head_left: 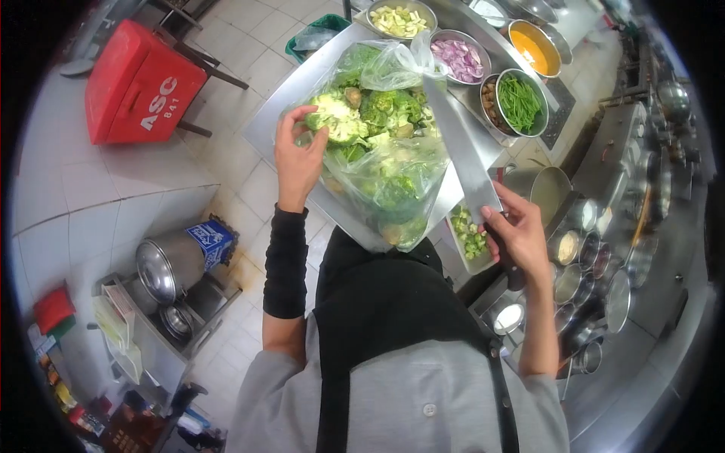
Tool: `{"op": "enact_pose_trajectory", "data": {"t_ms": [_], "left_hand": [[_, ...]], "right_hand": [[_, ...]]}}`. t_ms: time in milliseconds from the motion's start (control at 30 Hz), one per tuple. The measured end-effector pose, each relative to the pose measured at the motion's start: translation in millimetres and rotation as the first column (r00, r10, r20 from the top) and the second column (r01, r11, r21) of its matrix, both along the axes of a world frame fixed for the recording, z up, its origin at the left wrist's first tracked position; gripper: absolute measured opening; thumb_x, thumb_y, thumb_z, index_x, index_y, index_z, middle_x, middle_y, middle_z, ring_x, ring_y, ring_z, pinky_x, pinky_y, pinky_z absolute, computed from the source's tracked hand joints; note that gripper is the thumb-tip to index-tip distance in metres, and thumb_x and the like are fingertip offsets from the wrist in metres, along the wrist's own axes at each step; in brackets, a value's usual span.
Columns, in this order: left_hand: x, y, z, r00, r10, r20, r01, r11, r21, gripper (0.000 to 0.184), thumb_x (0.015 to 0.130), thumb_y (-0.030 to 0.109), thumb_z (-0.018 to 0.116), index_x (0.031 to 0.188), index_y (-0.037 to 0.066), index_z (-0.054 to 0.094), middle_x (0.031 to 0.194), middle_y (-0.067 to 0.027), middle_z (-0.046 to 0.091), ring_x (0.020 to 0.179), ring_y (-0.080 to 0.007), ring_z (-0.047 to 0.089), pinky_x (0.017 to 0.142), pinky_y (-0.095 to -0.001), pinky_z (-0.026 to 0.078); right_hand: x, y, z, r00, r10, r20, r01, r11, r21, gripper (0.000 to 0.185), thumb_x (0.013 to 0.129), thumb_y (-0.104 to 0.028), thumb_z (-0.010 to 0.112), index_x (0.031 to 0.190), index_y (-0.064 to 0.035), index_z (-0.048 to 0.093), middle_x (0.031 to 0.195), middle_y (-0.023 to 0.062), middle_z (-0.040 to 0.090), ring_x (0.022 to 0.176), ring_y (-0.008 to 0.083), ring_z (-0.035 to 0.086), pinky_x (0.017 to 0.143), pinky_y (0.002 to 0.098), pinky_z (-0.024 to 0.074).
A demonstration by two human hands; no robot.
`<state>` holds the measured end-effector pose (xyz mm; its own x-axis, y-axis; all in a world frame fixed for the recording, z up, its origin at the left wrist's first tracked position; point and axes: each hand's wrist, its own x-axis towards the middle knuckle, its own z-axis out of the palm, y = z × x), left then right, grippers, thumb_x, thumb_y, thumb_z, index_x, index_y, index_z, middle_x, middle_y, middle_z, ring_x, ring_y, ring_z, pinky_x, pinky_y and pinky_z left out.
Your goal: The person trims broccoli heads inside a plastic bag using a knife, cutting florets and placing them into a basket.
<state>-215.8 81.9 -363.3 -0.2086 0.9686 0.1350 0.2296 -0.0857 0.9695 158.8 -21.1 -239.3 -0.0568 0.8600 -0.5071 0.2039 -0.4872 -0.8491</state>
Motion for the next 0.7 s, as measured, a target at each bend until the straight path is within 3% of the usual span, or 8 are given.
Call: {"op": "enact_pose_trajectory", "data": {"t_ms": [133, 167, 200, 267, 300, 433, 633, 700], "left_hand": [[29, 1, 13, 0.996, -0.022, -0.083, 0.015, 0.997, -0.077, 0.032, 0.101, 0.005, 0.080, 0.130, 0.002, 0.069, 0.139, -0.0088, 0.065, 0.120, -0.0221, 0.068, 0.101, -0.0359, 0.057], [35, 2, 16, 0.997, -0.006, -0.075, 0.001, 0.997, -0.075, 0.030, 0.101, 0.004, 0.080, 0.129, 0.002, 0.069, 0.137, -0.0085, 0.066, 0.120, -0.0214, 0.068, 0.100, -0.0357, 0.058], [40, 3, 18, 0.998, 0.008, -0.068, -0.013, 0.997, -0.073, 0.029, 0.101, 0.004, 0.080, 0.128, 0.002, 0.069, 0.136, -0.0082, 0.067, 0.119, -0.0207, 0.068, 0.099, -0.0355, 0.059], [48, 5, 20, 0.998, 0.027, -0.065, -0.030, 0.998, -0.053, 0.028, 0.101, 0.004, 0.080, 0.126, 0.003, 0.070, 0.133, -0.0075, 0.067, 0.119, -0.0196, 0.068, 0.097, -0.0346, 0.060], [50, 6, 19, 0.997, 0.032, -0.068, -0.034, 0.999, -0.032, 0.028, 0.100, 0.005, 0.080, 0.126, 0.004, 0.070, 0.131, -0.0071, 0.067, 0.118, -0.0193, 0.068, 0.096, -0.0339, 0.061], [61, 7, 24, 0.984, 0.028, -0.179, -0.032, 0.999, -0.021, 0.028, 0.101, 0.005, 0.080, 0.126, 0.005, 0.070, 0.127, -0.0054, 0.067, 0.114, -0.0193, 0.068, 0.091, -0.0308, 0.061], [35, 12, -20, 0.974, -0.023, 0.224, 0.038, 0.997, -0.064, 0.031, 0.101, 0.004, 0.080, 0.129, 0.003, 0.067, 0.128, -0.0083, 0.066, 0.108, -0.0184, 0.067, 0.083, -0.0326, 0.065], [37, 9, -3, 0.994, 0.001, 0.113, 0.005, 0.999, -0.054, 0.031, 0.101, 0.004, 0.080, 0.129, 0.002, 0.067, 0.129, -0.0086, 0.065, 0.108, -0.0189, 0.066, 0.083, -0.0326, 0.063]], "right_hand": [[-46, -10, 13, 0.986, -0.099, 0.135, 0.074, 0.981, 0.180, 0.052, 0.109, -0.009, 0.070, 0.158, 0.0009, 0.057, 0.089, 0.0111, 0.077, 0.052, 0.0097, 0.059, 0.047, 0.0304, 0.0473], [-47, -6, 4, 0.976, -0.036, 0.215, -0.002, 0.984, 0.178, 0.052, 0.108, -0.010, 0.071, 0.156, -0.0003, 0.056, 0.087, 0.0144, 0.079, 0.060, 0.0133, 0.065, 0.058, 0.0341, 0.0540], [-52, -6, 1, 0.942, 0.020, 0.334, -0.093, 0.975, 0.203, 0.054, 0.106, -0.006, 0.069, 0.158, -0.0022, 0.055, 0.088, 0.0221, 0.080, 0.071, 0.0229, 0.075, 0.070, 0.0396, 0.0594], [-66, -5, -2, 0.900, 0.042, 0.433, -0.189, 0.934, 0.302, 0.058, 0.107, -0.007, 0.067, 0.163, -0.0078, 0.054, 0.095, 0.0276, 0.081, 0.079, 0.0357, 0.080, 0.079, 0.0451, 0.0613], [-69, -5, -9, 0.867, 0.036, 0.497, -0.279, 0.862, 0.423, 0.069, 0.106, -0.004, 0.064, 0.171, -0.0166, 0.047, 0.091, 0.0296, 0.078, 0.079, 0.0452, 0.077, 0.078, 0.0518, 0.0595], [-84, -2, 12, 0.832, 0.147, 0.534, -0.350, 0.887, 0.301, 0.082, 0.103, 0.002, 0.060, 0.178, -0.0247, 0.037, 0.082, 0.0306, 0.071, 0.070, 0.0497, 0.070, 0.072, 0.0586, 0.0522], [-68, -7, -12, 0.862, -0.016, 0.507, -0.273, 0.829, 0.489, 0.082, 0.103, 0.002, 0.061, 0.177, -0.0250, 0.038, 0.082, 0.0279, 0.072, 0.070, 0.0467, 0.072, 0.071, 0.0584, 0.0522], [-65, -8, -10, 0.850, -0.049, 0.524, -0.258, 0.829, 0.496, 0.084, 0.102, 0.003, 0.061, 0.177, -0.0256, 0.038, 0.082, 0.0262, 0.072, 0.071, 0.0451, 0.073, 0.070, 0.0585, 0.0533]]}}
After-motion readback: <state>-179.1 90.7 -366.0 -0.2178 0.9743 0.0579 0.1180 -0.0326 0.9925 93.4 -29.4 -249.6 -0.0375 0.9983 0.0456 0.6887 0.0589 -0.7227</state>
